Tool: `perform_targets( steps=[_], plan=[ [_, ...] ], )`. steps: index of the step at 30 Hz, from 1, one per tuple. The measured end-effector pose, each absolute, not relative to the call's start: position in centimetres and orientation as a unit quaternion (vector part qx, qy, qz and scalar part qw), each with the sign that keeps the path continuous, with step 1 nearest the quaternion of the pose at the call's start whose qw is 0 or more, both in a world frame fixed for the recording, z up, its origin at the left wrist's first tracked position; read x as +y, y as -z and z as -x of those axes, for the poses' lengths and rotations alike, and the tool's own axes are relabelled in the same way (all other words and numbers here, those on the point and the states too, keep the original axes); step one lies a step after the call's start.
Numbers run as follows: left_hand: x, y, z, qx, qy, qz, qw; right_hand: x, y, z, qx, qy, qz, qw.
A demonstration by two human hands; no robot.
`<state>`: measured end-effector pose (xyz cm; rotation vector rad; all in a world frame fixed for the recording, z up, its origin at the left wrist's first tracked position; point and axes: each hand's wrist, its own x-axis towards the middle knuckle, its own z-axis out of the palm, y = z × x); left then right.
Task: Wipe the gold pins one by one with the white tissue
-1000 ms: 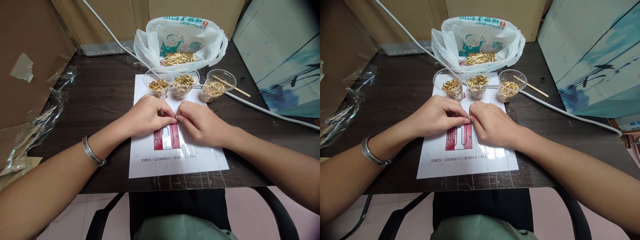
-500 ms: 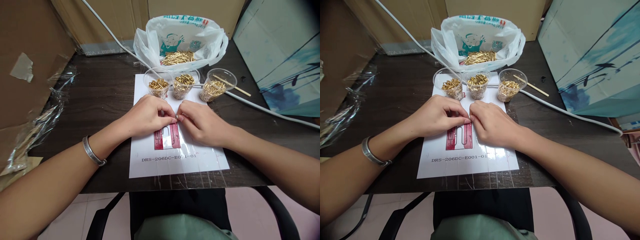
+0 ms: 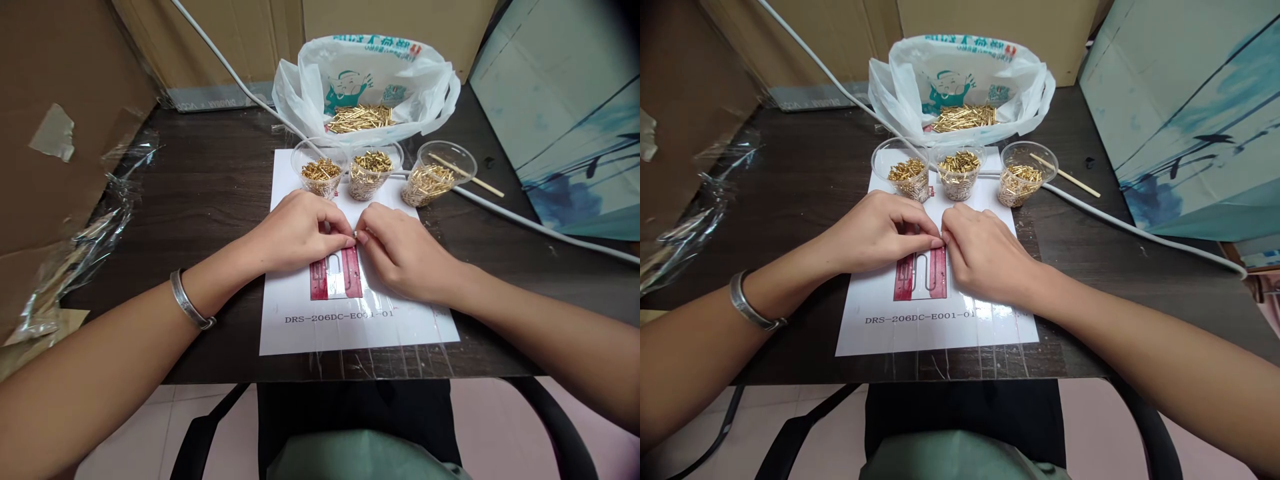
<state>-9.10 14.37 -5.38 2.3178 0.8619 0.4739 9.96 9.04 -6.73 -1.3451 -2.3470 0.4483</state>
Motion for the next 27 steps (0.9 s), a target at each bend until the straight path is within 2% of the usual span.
perform_targets(
  steps=[8,27],
  plan=[
    [14.45,5.47,9.22,0.316,-0.186,-0.878,0.309,9.12,6.55,-10.09,-0.825,-0.197,0.487,0.21],
    [14.75,5.65,9.25,0.293,-0.189,-0.88,0.323,9.23,6.34,-10.25,-0.839,-0.195,0.473,0.187]
  ],
)
